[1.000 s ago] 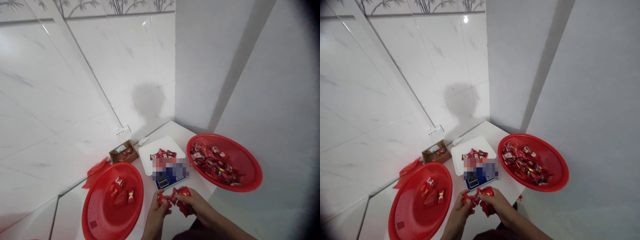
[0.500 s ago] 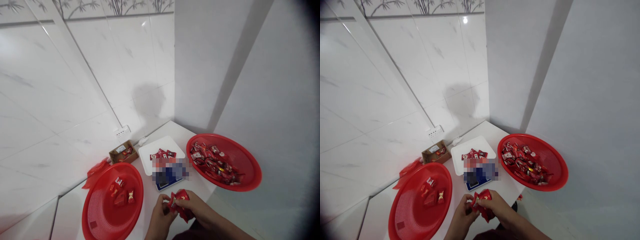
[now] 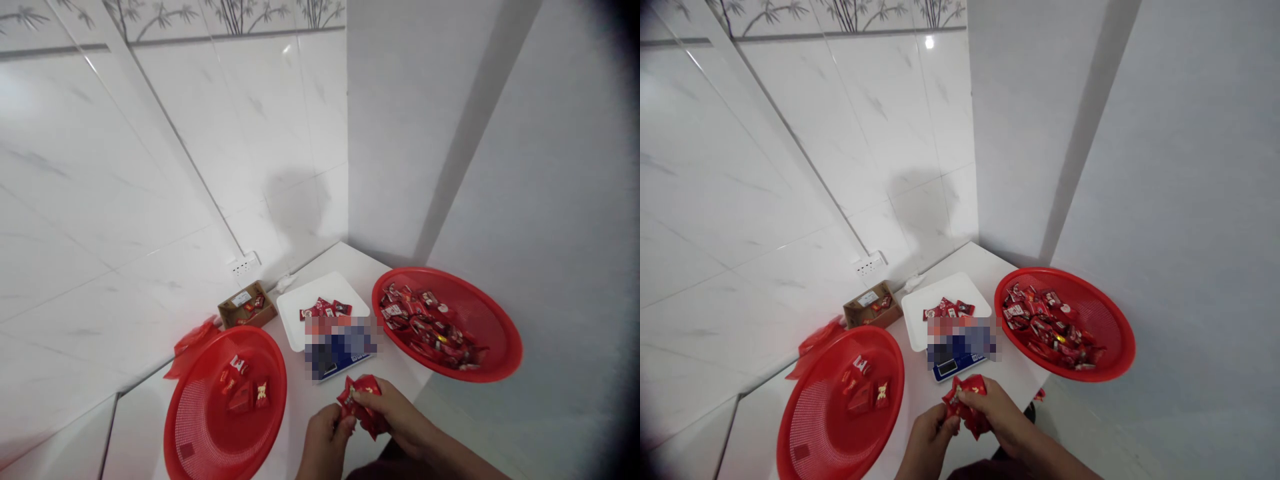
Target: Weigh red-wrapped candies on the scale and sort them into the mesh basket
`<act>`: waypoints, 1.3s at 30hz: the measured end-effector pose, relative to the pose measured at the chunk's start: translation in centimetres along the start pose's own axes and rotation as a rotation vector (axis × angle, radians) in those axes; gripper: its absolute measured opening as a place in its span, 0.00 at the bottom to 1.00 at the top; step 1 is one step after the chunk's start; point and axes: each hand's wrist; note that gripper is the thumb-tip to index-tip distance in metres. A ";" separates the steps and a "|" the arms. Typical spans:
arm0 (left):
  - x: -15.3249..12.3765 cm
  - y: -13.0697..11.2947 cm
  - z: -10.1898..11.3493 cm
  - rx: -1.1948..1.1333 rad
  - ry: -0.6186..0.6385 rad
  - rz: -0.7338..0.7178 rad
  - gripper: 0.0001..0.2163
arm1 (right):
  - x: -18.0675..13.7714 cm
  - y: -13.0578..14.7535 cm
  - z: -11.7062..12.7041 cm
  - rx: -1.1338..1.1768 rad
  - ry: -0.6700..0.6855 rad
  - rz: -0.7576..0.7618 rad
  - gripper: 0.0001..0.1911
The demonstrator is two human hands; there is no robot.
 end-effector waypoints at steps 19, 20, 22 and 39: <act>-0.3 -0.4 0.1 0.011 0.082 -0.015 0.08 | 0.1 -0.2 0.5 0.091 0.030 0.017 0.14; -0.3 -0.4 0.2 0.019 0.087 -0.017 0.08 | 0.2 -0.2 0.5 0.100 0.031 0.017 0.14; -0.3 -0.4 0.4 0.026 0.088 -0.011 0.08 | 0.2 -0.3 0.5 0.114 0.035 0.014 0.14; 1.3 4.2 1.0 -0.015 -0.082 0.029 0.20 | 4.8 3.8 13.0 0.367 -0.691 0.221 0.13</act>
Point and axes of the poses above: each hand's wrist, its own x-axis towards the middle knuckle, its own z-axis out of the back of the hand, y = z × x, and after that the axes turned 3 degrees about y, right-handed
